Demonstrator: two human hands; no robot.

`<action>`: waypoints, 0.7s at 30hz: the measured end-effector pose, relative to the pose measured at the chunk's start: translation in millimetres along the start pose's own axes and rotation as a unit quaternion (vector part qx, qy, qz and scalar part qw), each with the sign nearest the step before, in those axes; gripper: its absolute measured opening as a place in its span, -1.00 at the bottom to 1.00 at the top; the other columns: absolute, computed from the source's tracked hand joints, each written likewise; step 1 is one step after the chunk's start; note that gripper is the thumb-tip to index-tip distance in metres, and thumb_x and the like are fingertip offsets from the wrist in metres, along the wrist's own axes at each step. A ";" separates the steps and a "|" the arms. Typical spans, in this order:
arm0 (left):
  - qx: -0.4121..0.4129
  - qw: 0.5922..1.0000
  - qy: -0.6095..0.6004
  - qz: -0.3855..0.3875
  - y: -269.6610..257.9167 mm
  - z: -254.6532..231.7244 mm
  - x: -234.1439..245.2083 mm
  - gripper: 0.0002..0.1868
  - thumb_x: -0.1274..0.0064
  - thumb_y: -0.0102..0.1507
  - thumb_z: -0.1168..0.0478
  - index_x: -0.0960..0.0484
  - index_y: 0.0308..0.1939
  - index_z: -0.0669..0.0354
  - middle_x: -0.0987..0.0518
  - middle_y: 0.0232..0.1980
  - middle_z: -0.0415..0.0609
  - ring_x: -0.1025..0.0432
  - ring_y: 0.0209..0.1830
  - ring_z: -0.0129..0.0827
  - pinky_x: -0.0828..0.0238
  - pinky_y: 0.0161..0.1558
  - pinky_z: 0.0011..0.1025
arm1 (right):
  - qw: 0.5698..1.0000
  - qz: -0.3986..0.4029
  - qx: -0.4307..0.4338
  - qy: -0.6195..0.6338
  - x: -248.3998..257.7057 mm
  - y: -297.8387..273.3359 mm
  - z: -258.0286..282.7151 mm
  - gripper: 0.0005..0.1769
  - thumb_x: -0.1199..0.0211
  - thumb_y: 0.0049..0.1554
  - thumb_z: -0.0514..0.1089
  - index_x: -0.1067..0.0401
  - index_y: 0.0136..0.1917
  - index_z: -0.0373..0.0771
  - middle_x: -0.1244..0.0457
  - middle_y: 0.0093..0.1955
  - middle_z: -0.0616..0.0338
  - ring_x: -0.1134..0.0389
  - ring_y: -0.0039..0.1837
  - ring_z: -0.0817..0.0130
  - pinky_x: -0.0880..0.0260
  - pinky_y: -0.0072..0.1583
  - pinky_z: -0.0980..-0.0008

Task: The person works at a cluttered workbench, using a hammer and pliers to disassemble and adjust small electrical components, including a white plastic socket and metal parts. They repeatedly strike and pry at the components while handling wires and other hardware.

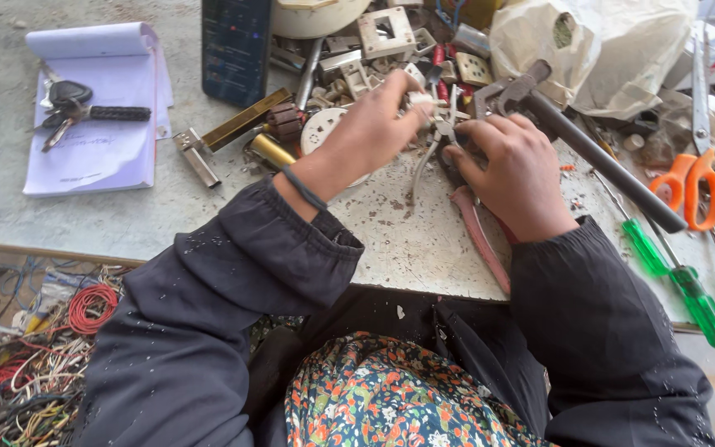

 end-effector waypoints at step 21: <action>-0.027 0.949 -0.290 0.121 -0.1 -2.7 -24.2 -0.68 0.05 0.43 0.07 -0.43 0.10 0.24 -0.58 -0.11 -0.15 -0.52 -0.13 -0.56 -0.61 -0.15 -0.52 | 0.978 -0.077 -0.070 0.179 6.6 -5.3 -2.8 -0.73 -0.18 0.35 -0.30 -0.40 0.32 -0.32 -0.27 -0.01 0.04 -0.42 -0.10 0.27 -0.42 -0.06 0.32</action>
Point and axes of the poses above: each hand's wrist, its own y-axis towards the middle knuckle, its own x-axis out of the back of the hand, z = x × y, the point moved 5 cm from there along y, towards the middle knuckle
